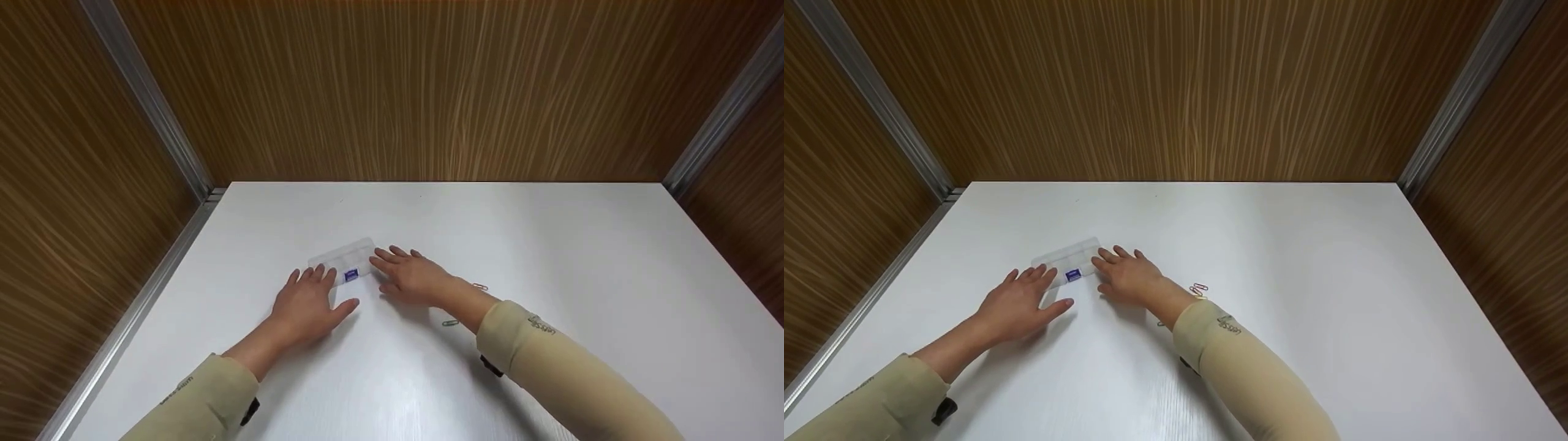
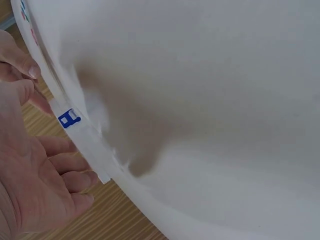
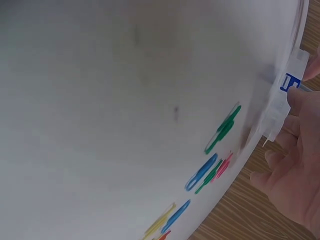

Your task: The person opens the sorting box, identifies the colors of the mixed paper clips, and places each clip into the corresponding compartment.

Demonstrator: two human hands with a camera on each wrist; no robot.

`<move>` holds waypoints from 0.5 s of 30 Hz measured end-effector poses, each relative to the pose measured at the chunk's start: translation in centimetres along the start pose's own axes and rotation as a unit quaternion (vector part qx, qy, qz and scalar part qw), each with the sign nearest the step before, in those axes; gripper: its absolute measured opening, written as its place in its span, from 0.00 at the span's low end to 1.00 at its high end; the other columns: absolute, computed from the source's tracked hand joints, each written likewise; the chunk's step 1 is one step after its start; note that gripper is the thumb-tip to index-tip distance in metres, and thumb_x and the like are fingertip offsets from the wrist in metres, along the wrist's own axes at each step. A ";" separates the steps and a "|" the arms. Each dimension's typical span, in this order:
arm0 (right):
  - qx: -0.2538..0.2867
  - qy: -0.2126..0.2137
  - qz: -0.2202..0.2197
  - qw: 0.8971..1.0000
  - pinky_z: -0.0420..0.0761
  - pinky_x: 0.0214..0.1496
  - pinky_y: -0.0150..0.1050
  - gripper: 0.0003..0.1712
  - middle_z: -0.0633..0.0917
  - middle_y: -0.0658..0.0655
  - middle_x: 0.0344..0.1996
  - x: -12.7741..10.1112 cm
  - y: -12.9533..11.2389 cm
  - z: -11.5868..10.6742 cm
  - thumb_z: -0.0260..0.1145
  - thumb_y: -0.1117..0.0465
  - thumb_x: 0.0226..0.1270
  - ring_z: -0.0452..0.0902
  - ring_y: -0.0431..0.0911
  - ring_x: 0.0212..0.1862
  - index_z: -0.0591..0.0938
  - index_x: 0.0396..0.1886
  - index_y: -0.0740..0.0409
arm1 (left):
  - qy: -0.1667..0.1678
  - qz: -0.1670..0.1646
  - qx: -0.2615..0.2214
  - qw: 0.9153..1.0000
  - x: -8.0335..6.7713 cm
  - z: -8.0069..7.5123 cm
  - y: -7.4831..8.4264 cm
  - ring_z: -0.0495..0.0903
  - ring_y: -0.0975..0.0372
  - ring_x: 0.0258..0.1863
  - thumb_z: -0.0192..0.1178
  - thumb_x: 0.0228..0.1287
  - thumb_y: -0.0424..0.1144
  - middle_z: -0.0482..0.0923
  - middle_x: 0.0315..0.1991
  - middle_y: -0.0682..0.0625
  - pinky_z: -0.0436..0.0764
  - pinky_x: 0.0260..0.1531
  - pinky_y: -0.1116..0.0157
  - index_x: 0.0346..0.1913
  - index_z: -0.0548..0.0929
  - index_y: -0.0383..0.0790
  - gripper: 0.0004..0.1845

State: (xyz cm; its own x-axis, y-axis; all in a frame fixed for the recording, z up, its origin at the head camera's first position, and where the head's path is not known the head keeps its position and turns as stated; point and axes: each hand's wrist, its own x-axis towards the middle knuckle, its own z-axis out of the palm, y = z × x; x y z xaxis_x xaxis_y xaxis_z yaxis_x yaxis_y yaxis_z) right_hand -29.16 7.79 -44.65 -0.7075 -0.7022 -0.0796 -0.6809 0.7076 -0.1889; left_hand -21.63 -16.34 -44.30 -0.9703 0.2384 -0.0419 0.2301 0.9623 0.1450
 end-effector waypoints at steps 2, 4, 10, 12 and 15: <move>0.003 0.000 0.007 1.000 0.57 0.81 0.63 0.37 0.59 0.56 0.84 -0.4 0.3 0.0 0.57 0.48 0.85 0.51 0.58 0.84 0.61 0.86 0.54 | -0.008 0.004 -0.006 1.000 0.2 0.0 0.2 0.60 0.40 0.80 0.51 0.77 0.69 0.62 0.79 0.32 0.52 0.80 0.43 0.80 0.66 0.30 0.48; 0.007 0.001 0.013 1.000 0.56 0.81 0.63 0.37 0.59 0.56 0.84 -0.7 0.7 0.1 0.57 0.48 0.86 0.52 0.58 0.84 0.61 0.86 0.53 | -0.017 0.010 -0.014 1.000 0.5 0.0 0.4 0.58 0.40 0.80 0.51 0.77 0.68 0.60 0.80 0.32 0.51 0.81 0.44 0.81 0.65 0.31 0.48; 0.029 0.015 0.022 0.999 0.56 0.80 0.66 0.35 0.60 0.57 0.84 -2.2 2.2 0.2 0.56 0.51 0.86 0.54 0.60 0.83 0.63 0.85 0.54 | -0.040 0.028 -0.034 0.998 1.7 -0.1 1.2 0.56 0.42 0.82 0.53 0.76 0.67 0.57 0.82 0.34 0.51 0.81 0.47 0.82 0.63 0.33 0.47; 0.034 0.017 0.027 0.999 0.56 0.80 0.67 0.34 0.60 0.58 0.84 -2.8 2.7 0.1 0.56 0.51 0.87 0.54 0.60 0.83 0.63 0.85 0.54 | -0.050 0.034 -0.035 0.998 2.3 -0.1 1.6 0.54 0.43 0.82 0.53 0.76 0.67 0.55 0.83 0.35 0.51 0.81 0.47 0.83 0.62 0.35 0.47; 0.039 0.021 0.038 0.998 0.56 0.79 0.68 0.33 0.61 0.58 0.83 -3.9 3.6 -0.2 0.56 0.53 0.87 0.55 0.61 0.82 0.63 0.85 0.54 | -0.063 0.046 -0.039 0.996 3.3 -0.1 2.3 0.52 0.44 0.83 0.53 0.76 0.68 0.53 0.84 0.37 0.51 0.81 0.47 0.84 0.61 0.37 0.47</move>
State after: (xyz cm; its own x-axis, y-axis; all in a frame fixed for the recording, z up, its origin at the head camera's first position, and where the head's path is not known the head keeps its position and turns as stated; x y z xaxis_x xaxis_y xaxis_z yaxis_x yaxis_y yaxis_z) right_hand -28.88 13.05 -44.87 -0.7654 -0.6412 -0.0555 -0.6091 0.7495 -0.2593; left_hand -24.30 -13.33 -44.00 -0.9270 0.3448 -0.1477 0.3068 0.9235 0.2304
